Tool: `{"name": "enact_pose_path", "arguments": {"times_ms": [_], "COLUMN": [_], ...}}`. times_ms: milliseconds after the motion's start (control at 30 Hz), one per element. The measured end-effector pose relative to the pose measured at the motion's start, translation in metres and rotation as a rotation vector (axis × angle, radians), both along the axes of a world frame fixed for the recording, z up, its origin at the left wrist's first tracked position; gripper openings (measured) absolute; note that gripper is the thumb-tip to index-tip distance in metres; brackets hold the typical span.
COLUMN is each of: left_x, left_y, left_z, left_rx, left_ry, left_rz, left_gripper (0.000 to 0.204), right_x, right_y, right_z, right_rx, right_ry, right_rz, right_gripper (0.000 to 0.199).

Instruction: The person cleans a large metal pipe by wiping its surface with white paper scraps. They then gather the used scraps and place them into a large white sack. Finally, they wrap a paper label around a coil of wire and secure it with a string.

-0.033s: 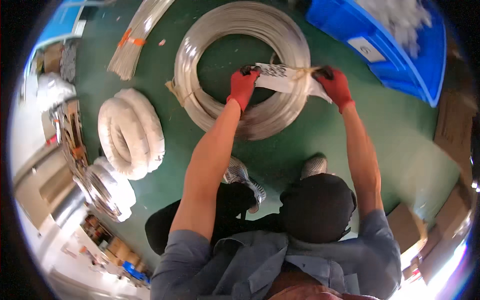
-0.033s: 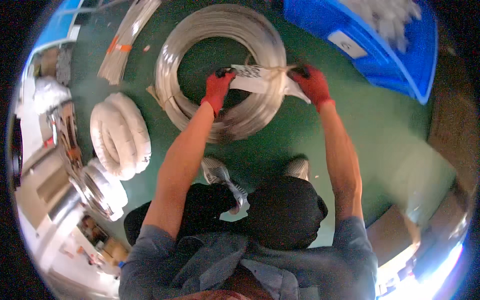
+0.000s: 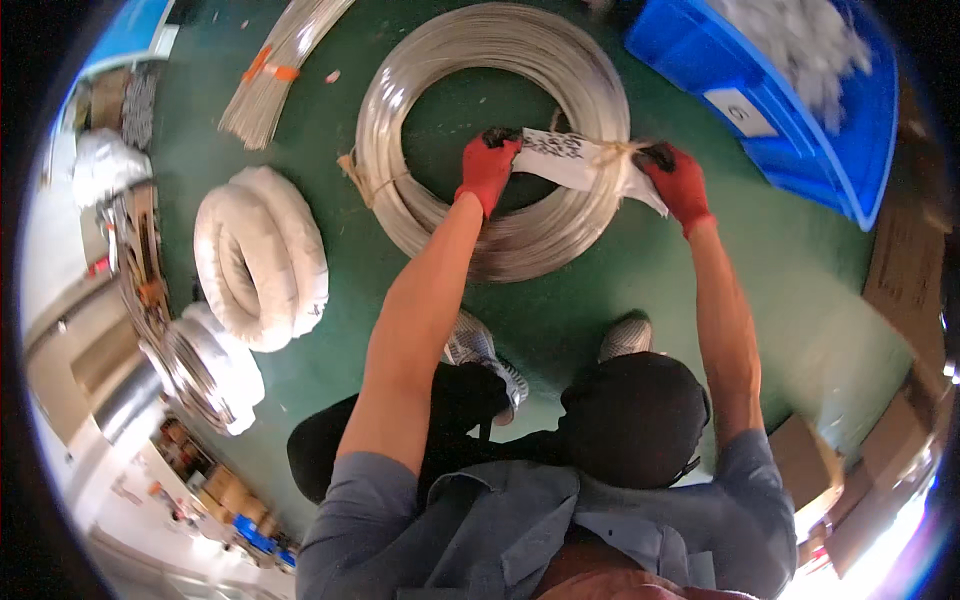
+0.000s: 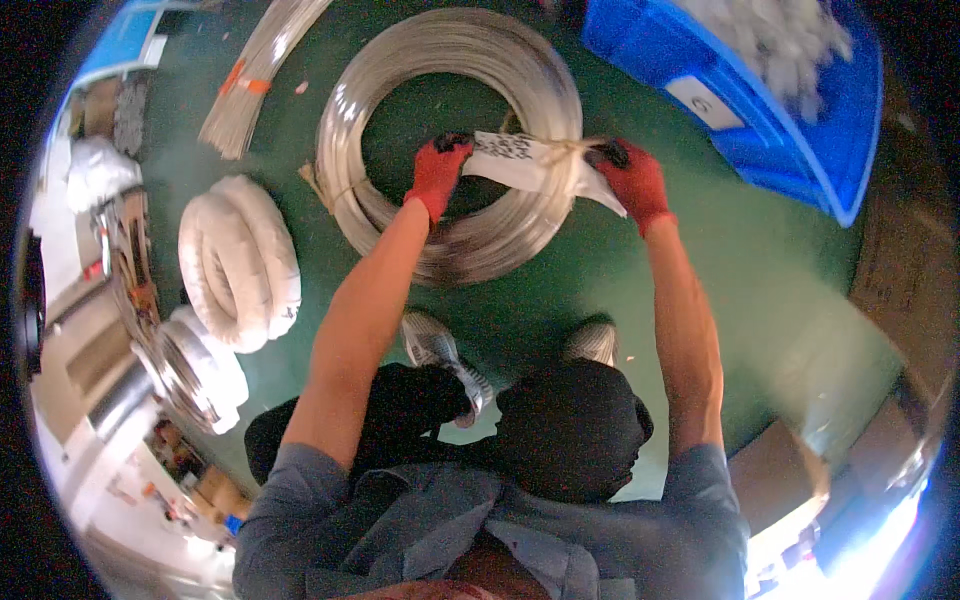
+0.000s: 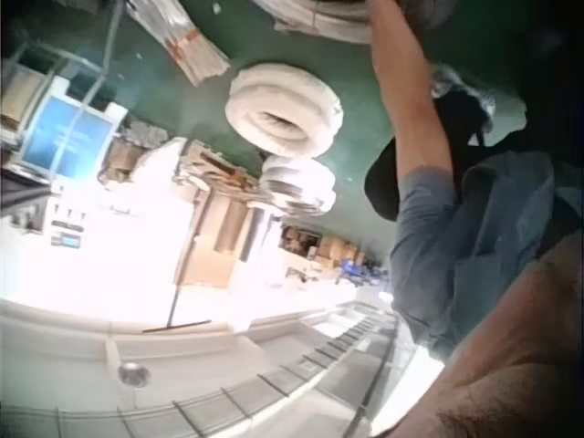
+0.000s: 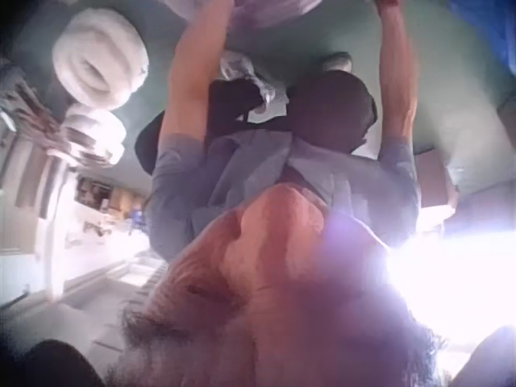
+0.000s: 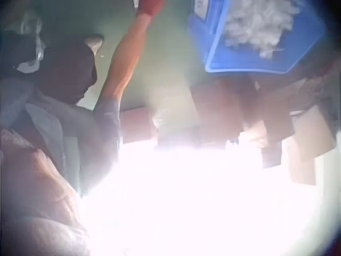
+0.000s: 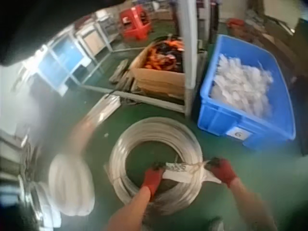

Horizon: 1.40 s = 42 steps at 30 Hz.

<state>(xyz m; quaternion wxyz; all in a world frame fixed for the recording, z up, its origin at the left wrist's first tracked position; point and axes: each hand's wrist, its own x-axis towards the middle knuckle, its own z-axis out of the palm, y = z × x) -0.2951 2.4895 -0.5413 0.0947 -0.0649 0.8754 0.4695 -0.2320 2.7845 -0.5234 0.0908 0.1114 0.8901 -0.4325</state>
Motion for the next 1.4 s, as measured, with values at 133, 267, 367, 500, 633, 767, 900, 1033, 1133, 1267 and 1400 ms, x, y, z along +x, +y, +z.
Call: {"name": "enact_pose_path", "arguments": {"times_ms": [133,267,367,500,633,767,900,1033,1133,1267,1400], "left_x": [-0.036,-0.033,0.005,0.118,0.253,0.43,0.522,0.564,0.605,0.644,0.687], "left_y": [-0.062,-0.103,-0.115,-0.166,-0.211,-0.259,-0.254,-0.192,-0.148,-0.126,-0.145], "left_z": [-0.01,0.04,0.103,0.161,0.245,0.322,0.42,0.48,0.489,0.516,0.497], "left_rx": [-0.192,-0.178,-0.218,-0.147,-0.02,-0.106,0.087,0.492,0.612,0.449,0.808], "left_ry": [0.134,-0.054,-0.146,-0.389,-0.662,-0.844,-0.834,-0.613,-0.618,-0.457,-0.365], "left_rz": [0.182,0.157,0.074,0.121,0.294,0.628,1.055,1.406,1.389,1.138,1.435], "left_gripper": [0.034,0.04,0.041,0.046,0.047,0.051,0.035,0.018,0.014,0.017,0.019], "right_x": [0.043,0.112,0.182,0.227,0.242,0.235,0.195,0.153,0.118,0.091,0.076], "right_y": [0.046,0.061,0.069,0.022,-0.009,-0.028,-0.039,-0.036,-0.062,-0.101,-0.144], "right_z": [0.013,0.099,0.135,0.211,0.303,0.37,0.41,0.435,0.463,0.493,0.46], "right_rx": [0.468,0.683,0.439,0.122,-0.035,-0.384,-0.431,-0.435,-0.322,-0.223,-0.321], "right_ry": [0.137,-0.174,-0.507,-0.742,-1.013,-0.923,-0.963,-0.973,-0.911,-0.885,-0.739], "right_rz": [-0.082,0.118,0.147,0.269,0.022,-0.083,0.06,0.138,0.196,0.284,0.34], "right_gripper": [0.039,0.035,0.04,0.026,0.017,0.014,0.009,0.005,0.003,0.005,0.008]}}
